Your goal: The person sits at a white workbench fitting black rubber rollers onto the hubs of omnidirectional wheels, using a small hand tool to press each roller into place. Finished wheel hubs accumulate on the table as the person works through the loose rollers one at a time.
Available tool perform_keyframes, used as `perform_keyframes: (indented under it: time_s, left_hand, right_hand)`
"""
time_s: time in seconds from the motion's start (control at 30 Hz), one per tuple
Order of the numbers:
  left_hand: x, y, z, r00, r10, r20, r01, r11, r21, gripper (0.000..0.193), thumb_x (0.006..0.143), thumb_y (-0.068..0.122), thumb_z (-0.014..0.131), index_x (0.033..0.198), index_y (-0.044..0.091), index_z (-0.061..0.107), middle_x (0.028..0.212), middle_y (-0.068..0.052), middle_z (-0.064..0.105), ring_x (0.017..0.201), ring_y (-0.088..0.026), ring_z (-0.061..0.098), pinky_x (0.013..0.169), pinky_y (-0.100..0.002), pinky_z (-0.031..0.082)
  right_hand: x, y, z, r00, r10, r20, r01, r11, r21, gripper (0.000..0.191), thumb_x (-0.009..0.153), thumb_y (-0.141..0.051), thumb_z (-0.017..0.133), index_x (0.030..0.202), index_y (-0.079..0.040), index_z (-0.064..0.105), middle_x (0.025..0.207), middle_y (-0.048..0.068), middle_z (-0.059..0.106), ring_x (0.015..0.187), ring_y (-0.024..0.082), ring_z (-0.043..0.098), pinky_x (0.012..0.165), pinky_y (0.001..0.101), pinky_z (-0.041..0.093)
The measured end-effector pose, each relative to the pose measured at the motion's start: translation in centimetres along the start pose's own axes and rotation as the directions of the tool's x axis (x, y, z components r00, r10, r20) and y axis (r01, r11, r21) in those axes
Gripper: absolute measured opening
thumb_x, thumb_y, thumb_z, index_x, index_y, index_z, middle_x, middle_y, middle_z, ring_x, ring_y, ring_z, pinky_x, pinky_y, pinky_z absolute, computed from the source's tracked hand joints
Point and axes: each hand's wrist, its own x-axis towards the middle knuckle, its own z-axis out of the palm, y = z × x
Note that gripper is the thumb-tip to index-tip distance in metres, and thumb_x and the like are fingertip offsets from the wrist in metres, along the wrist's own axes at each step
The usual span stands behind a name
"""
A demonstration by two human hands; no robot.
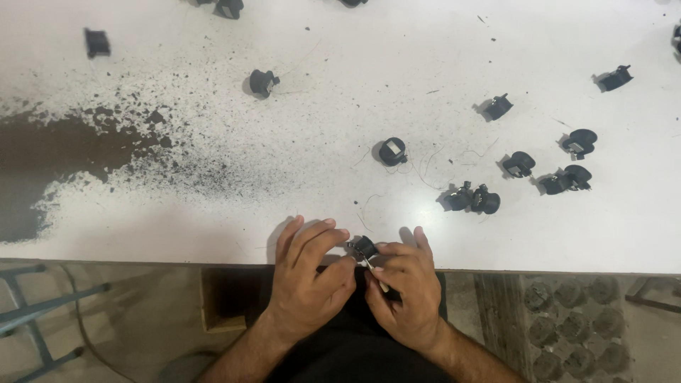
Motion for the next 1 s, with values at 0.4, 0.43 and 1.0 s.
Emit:
perform_keyframes:
  time_s: [0.4,0.43,1.0]
  left_hand:
    - [0.2,0.4,0.4,0.997,-0.061,-0.054,0.061,0.998,0.011,0.010,0.087,0.015,0.079,0.094,0.016,0.072,0.126,-0.005,0.061,0.129,-0.025,0.054,0.121,-0.055,0.026]
    - [0.2,0.4,0.4,0.995,-0.082,-0.051,0.083,0.996,0.023,0.009,0.087,0.014,0.078,0.092,0.015,0.071,0.125,-0.004,0.062,0.128,-0.024,0.054,0.121,-0.056,0.024]
    - [0.4,0.1,-0.4,0.989,-0.126,0.084,0.131,0.989,-0.063,0.007,0.087,0.012,0.073,0.093,0.013,0.071,0.115,0.000,0.072,0.130,-0.023,0.057,0.122,-0.064,0.014]
  right_hand:
    - [-0.2,0.4,0.0,1.000,-0.012,0.004,0.011,0.999,0.043,0.032,0.079,0.003,0.079,0.100,-0.009,0.059,0.093,0.006,0.066,0.112,0.028,0.069,0.124,0.0637,0.029]
    - [-0.3,0.5,0.1,1.000,-0.011,0.007,0.011,0.999,0.048,0.032,0.079,0.004,0.078,0.100,-0.009,0.059,0.092,0.006,0.065,0.112,0.027,0.070,0.124,0.0640,0.029]
    - [-0.2,-0.1,0.5,0.995,-0.102,0.010,0.102,0.995,-0.017,0.033,0.083,0.007,0.079,0.104,-0.007,0.057,0.095,0.005,0.066,0.114,0.026,0.072,0.125,0.0599,0.028]
